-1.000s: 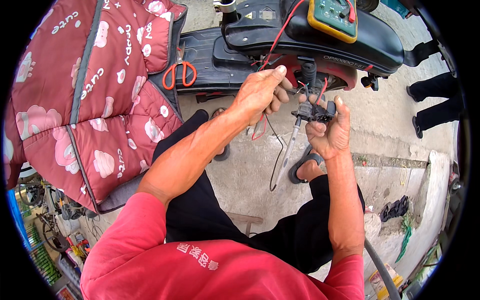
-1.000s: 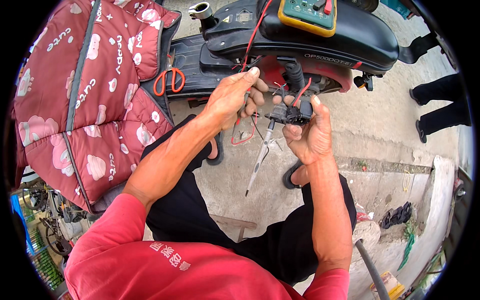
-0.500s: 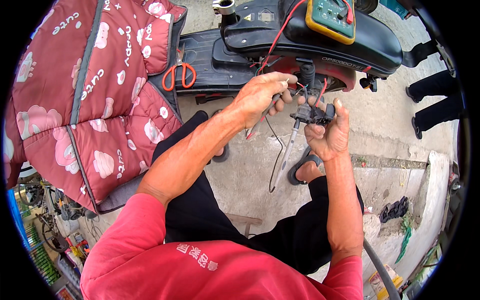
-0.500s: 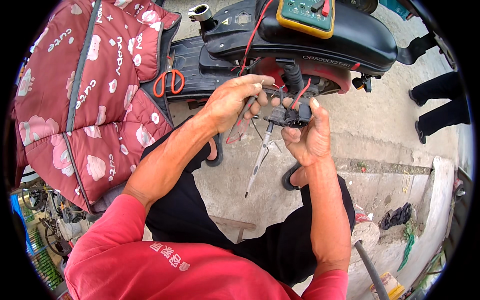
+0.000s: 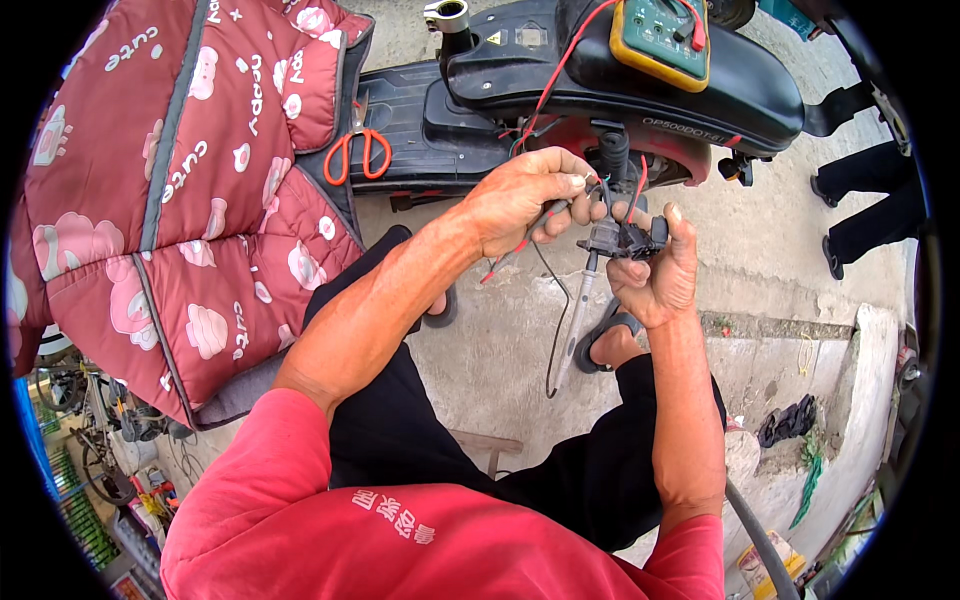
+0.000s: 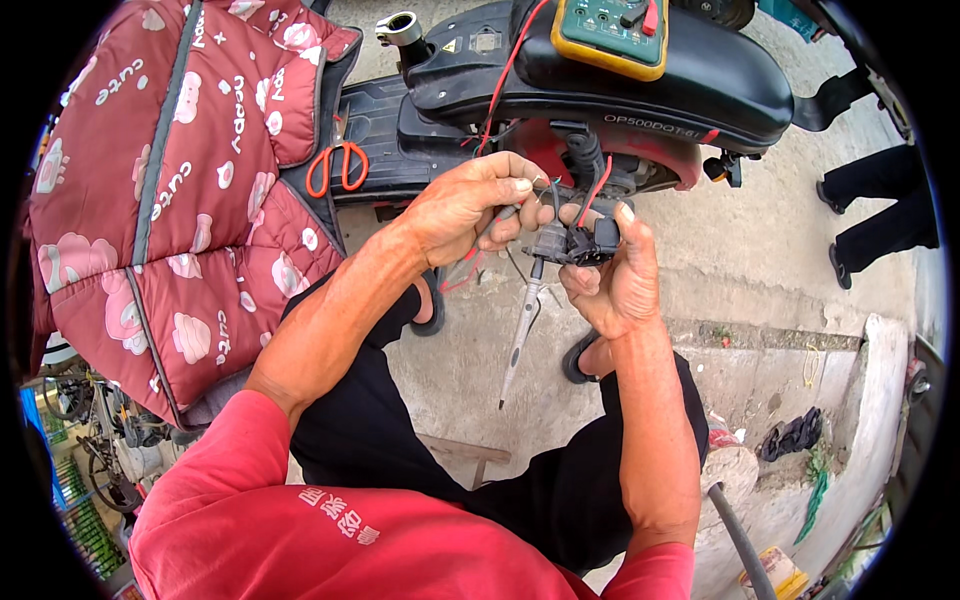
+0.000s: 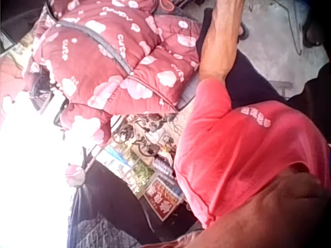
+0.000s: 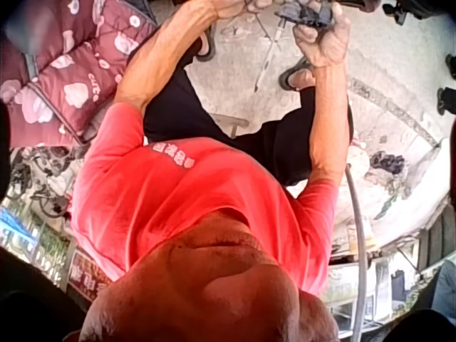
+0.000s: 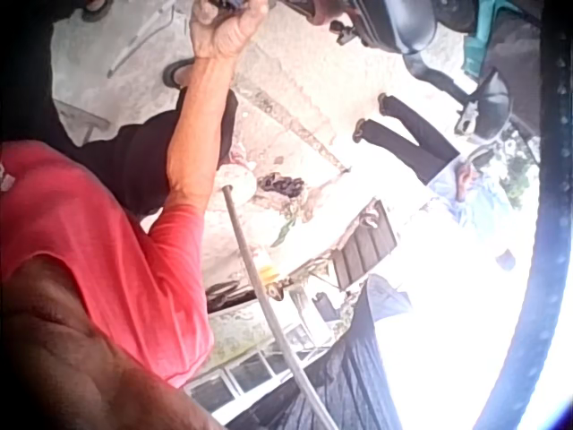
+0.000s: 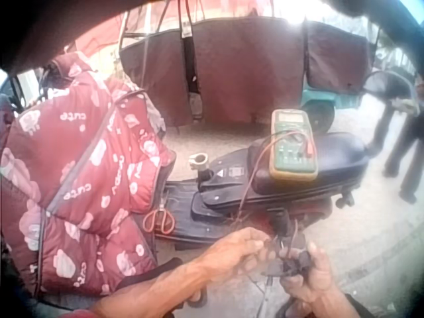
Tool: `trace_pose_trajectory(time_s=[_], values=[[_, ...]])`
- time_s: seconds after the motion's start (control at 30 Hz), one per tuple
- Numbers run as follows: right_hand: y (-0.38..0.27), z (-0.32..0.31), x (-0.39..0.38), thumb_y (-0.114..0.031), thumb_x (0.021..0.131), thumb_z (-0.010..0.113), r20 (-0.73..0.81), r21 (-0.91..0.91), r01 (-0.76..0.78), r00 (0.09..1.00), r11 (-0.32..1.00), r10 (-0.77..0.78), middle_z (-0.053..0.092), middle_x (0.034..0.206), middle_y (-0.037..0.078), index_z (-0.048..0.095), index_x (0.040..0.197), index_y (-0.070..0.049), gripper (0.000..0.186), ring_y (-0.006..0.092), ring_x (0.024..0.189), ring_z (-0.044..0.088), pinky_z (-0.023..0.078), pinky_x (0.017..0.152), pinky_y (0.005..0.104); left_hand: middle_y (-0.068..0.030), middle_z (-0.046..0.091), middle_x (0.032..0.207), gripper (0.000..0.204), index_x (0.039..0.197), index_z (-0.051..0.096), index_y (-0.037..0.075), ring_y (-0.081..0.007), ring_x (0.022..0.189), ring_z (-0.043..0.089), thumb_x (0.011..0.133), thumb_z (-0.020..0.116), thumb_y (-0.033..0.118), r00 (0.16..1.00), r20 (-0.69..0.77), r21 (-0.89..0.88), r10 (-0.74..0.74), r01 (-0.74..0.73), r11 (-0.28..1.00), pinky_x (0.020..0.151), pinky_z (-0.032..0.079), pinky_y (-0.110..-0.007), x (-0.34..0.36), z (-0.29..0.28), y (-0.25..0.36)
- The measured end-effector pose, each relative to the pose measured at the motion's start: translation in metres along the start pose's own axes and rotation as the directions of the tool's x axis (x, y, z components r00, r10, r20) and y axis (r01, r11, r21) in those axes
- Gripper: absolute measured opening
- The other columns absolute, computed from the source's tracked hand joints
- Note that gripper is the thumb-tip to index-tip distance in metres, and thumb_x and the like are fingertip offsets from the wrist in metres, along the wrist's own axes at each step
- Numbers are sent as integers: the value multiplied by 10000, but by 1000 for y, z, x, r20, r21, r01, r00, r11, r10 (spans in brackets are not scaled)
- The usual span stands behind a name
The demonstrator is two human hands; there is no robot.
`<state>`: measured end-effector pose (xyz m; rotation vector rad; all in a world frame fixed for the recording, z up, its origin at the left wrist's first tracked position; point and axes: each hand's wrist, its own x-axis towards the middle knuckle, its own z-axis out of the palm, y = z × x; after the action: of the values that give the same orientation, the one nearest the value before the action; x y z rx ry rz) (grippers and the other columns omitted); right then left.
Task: The person sits on the ground and uses scissors to cut a red wire connected to a scooter. They then use a multimeter to test the electrical continuity of a connector and wires attached to the scooter.
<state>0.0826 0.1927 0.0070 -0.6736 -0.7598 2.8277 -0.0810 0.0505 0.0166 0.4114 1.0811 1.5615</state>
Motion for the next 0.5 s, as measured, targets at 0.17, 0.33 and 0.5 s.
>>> trace_pose_trajectory(time_s=[0.17,0.33,0.5], values=[[0,-1,0,-486,908,601,50,50,-14,999,999,11,697,965,146,659,1041,20,526,97,490,484,389,428,188,-120,647,915,233,1144,520,-4,-65,540,455,976,529,158,1000,-3,27,11,-10,1000,446,329,-207,-1,0,0],[-1,0,0,-504,903,599,33,49,-19,999,999,17,697,946,136,657,1052,22,550,99,492,489,391,429,195,-106,658,876,201,1126,531,17,-58,510,453,969,516,141,999,-47,75,-4,7,997,429,320,-205,0,2,1],[0,2,0,-505,908,594,23,39,-29,999,999,28,697,924,120,661,1061,24,555,95,488,478,393,436,200,-92,663,863,191,1122,534,22,-53,510,460,967,501,129,996,-89,105,15,-6,994,426,325,-205,0,4,1]])
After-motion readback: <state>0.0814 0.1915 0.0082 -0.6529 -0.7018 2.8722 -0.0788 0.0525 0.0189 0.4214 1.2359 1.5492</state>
